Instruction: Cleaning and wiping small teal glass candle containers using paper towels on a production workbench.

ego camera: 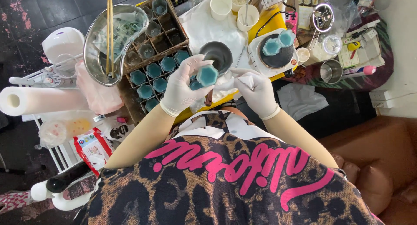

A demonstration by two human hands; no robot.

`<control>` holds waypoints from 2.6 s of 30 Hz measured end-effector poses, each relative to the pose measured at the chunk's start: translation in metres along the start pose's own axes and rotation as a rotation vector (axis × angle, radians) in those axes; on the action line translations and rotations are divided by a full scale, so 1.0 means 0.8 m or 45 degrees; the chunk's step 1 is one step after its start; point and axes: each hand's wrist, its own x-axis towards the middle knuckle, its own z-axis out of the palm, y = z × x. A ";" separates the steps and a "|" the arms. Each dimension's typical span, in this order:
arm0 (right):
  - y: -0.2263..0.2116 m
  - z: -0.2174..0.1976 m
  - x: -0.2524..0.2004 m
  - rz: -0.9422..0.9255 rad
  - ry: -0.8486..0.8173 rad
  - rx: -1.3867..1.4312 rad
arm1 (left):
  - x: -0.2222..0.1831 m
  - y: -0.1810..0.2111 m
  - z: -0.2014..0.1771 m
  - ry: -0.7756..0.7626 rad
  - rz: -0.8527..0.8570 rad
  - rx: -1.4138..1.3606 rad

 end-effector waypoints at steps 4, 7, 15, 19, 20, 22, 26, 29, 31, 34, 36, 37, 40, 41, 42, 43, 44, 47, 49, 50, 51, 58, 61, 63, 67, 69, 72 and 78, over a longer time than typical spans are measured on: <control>0.004 -0.004 -0.004 0.572 -0.073 0.629 | -0.004 0.019 0.002 0.021 0.078 0.263; 0.002 -0.007 -0.006 0.695 -0.115 0.795 | -0.007 0.020 0.004 0.026 0.146 0.366; 0.032 0.016 -0.009 0.830 0.155 0.994 | -0.015 0.000 0.021 0.052 -0.169 -0.208; 0.022 0.019 0.003 0.776 0.277 1.115 | -0.016 -0.019 0.029 0.140 -0.540 -0.809; 0.016 0.019 0.006 0.798 0.320 1.178 | -0.017 -0.024 0.033 0.170 -0.582 -0.864; 0.005 0.020 0.005 0.706 0.300 1.177 | -0.015 -0.018 0.038 0.156 -0.641 -0.786; -0.024 0.021 0.001 0.804 0.042 0.944 | -0.007 -0.008 0.045 0.207 -0.795 -0.527; -0.039 0.018 0.009 -0.264 -0.098 0.285 | -0.015 -0.028 0.041 0.210 -0.775 -0.573; -0.033 0.014 0.010 -0.328 -0.138 0.194 | -0.021 -0.036 0.038 0.186 -0.784 -0.612; -0.019 0.008 0.009 -0.481 -0.229 0.024 | -0.024 -0.030 0.036 0.138 -0.786 -0.616; -0.011 0.004 0.005 -0.560 -0.281 -0.054 | -0.025 -0.023 0.038 0.110 -0.787 -0.584; -0.008 0.003 0.004 -0.604 -0.284 -0.065 | -0.024 -0.020 0.039 0.101 -0.779 -0.673; -0.002 -0.002 -0.002 -0.686 -0.279 -0.074 | -0.026 -0.017 0.041 0.067 -0.769 -0.744; 0.000 -0.002 -0.004 -0.728 -0.270 -0.071 | -0.027 -0.016 0.041 0.045 -0.764 -0.725; 0.001 -0.004 -0.004 -0.731 -0.268 -0.072 | -0.031 -0.022 0.038 0.044 -0.761 -0.722; 0.002 -0.006 -0.004 -0.769 -0.262 -0.093 | -0.034 -0.029 0.034 0.035 -0.720 -0.774; 0.003 -0.007 -0.004 -0.808 -0.258 -0.114 | -0.038 -0.035 0.030 0.026 -0.678 -0.826; -0.003 -0.011 -0.004 -0.776 -0.259 -0.119 | -0.035 -0.021 0.017 0.043 -0.735 -0.938; -0.007 -0.007 -0.010 -0.657 -0.227 -0.055 | -0.034 -0.018 0.012 0.045 -0.709 -0.920; -0.009 -0.005 -0.013 -0.546 -0.198 0.009 | -0.033 -0.017 0.009 0.052 -0.675 -0.901; -0.005 0.001 -0.019 -0.545 -0.196 0.008 | -0.032 -0.009 0.010 0.050 -0.676 -0.901; -0.033 0.012 0.007 0.665 -0.052 1.732 | -0.024 0.034 0.019 -0.044 -0.209 -0.119; -0.055 0.010 0.021 0.768 -0.267 2.162 | -0.015 0.043 0.022 -0.006 0.167 0.497; -0.047 0.021 0.019 0.894 -0.379 2.295 | -0.012 0.048 0.024 0.031 0.315 0.704; -0.011 0.050 0.005 0.857 -0.392 1.985 | -0.013 0.059 0.030 0.124 0.379 1.052; -0.008 0.056 0.007 0.740 -0.402 1.746 | -0.016 0.060 0.035 0.142 0.348 1.139; -0.005 0.059 0.007 0.926 -0.352 1.818 | -0.021 0.055 0.045 0.105 0.233 1.128; 0.025 0.061 -0.004 1.032 -0.239 1.922 | -0.023 0.042 0.054 0.089 0.100 0.981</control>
